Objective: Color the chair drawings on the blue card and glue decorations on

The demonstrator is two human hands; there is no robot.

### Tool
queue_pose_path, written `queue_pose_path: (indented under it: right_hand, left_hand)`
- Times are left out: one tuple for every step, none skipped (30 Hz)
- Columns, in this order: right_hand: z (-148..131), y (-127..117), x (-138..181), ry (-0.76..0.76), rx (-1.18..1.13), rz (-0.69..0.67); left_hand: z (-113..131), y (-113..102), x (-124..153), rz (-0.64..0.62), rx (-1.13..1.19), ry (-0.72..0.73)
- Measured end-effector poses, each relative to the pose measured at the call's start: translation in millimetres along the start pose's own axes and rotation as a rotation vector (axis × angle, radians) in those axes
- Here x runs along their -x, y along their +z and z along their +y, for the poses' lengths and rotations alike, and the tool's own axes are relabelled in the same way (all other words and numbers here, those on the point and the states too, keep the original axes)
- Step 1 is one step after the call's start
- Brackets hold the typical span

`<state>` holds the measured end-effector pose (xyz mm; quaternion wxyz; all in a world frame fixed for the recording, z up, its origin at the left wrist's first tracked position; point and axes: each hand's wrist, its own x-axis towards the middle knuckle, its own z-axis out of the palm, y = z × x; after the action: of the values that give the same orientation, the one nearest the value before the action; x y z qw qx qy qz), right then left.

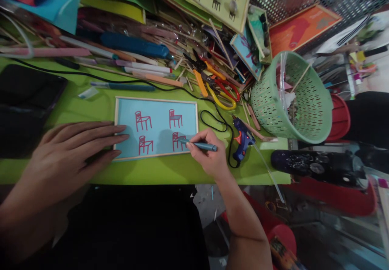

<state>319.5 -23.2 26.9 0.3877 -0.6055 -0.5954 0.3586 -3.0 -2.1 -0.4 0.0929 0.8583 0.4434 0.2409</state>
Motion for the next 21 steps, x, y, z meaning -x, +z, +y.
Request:
queue_pose_path:
  right_hand:
    - [-0.3, 0.1, -0.2, -0.002, 0.003, -0.002]
    - [-0.4, 0.1, -0.3, -0.003, 0.007, -0.004]
    - [-0.5, 0.2, -0.4, -0.003, 0.010, -0.005]
    - [-0.6, 0.2, -0.4, -0.004, 0.012, -0.006]
    - [-0.9, 0.3, -0.5, -0.005, 0.012, -0.006]
    - [-1.3, 0.5, -0.6, -0.007, 0.011, -0.009]
    - [-1.8, 0.7, -0.8, -0.008, 0.010, -0.013]
    - [-2.4, 0.9, -1.0, -0.010, 0.009, -0.019]
    - [-2.9, 1.2, -1.2, -0.012, 0.009, -0.025]
    - [-3.3, 1.5, -1.4, -0.013, 0.010, -0.030]
    - [-3.5, 1.7, -1.5, -0.014, 0.010, -0.031]
    - [-3.4, 1.8, -1.5, -0.015, 0.010, -0.030]
    - [-3.0, 1.9, -1.4, -0.015, 0.010, -0.026]
    - [-2.5, 1.8, -1.1, -0.013, 0.011, -0.021]
    - [-1.9, 1.7, -0.8, -0.012, 0.011, -0.016]
    - [-1.4, 1.6, -0.5, -0.013, 0.010, -0.011]
    - [-1.0, 1.4, -0.3, -0.013, 0.009, -0.007]
    - [-1.0, 1.3, -0.1, -0.015, 0.009, -0.007]
    - [-1.4, 1.2, -0.2, -0.021, 0.009, -0.009]
    - [-2.0, 1.2, -0.3, -0.030, 0.007, -0.015]
    - [-2.9, 1.3, -0.6, -0.043, 0.003, -0.020]
  left_hand:
    - [0.2, -0.1, 0.0, 0.002, -0.002, 0.005]
    - [0.3, -0.2, -0.1, 0.002, -0.006, 0.008]
    - [0.4, -0.4, -0.1, 0.004, -0.008, 0.012]
    - [0.4, -0.5, -0.1, 0.007, -0.009, 0.014]
    - [0.4, -0.6, -0.1, 0.006, -0.009, 0.014]
    - [0.3, -0.6, 0.0, 0.007, -0.008, 0.014]
    - [0.3, -0.6, 0.1, 0.007, -0.008, 0.012]
    - [0.2, -0.6, 0.2, 0.003, -0.008, 0.010]
    - [0.2, -0.6, 0.2, 0.001, -0.009, 0.010]
    - [0.1, -0.7, 0.1, -0.004, -0.010, 0.010]
    - [0.2, -0.8, 0.0, -0.006, -0.012, 0.012]
    - [0.2, -0.8, -0.2, -0.002, -0.015, 0.016]
    - [0.3, -0.9, -0.5, 0.000, -0.018, 0.020]
    - [0.3, -0.9, -0.7, 0.003, -0.021, 0.024]
    - [0.4, -0.7, -0.8, 0.005, -0.026, 0.028]
    - [0.4, -0.5, -0.9, 0.007, -0.029, 0.032]
    - [0.5, -0.1, -0.9, 0.007, -0.030, 0.035]
    - [0.5, 0.3, -0.9, 0.008, -0.028, 0.037]
    - [0.6, 0.8, -0.8, 0.010, -0.026, 0.038]
    - [0.6, 1.2, -0.6, 0.012, -0.024, 0.039]
    - [0.6, 1.5, -0.4, 0.015, -0.024, 0.039]
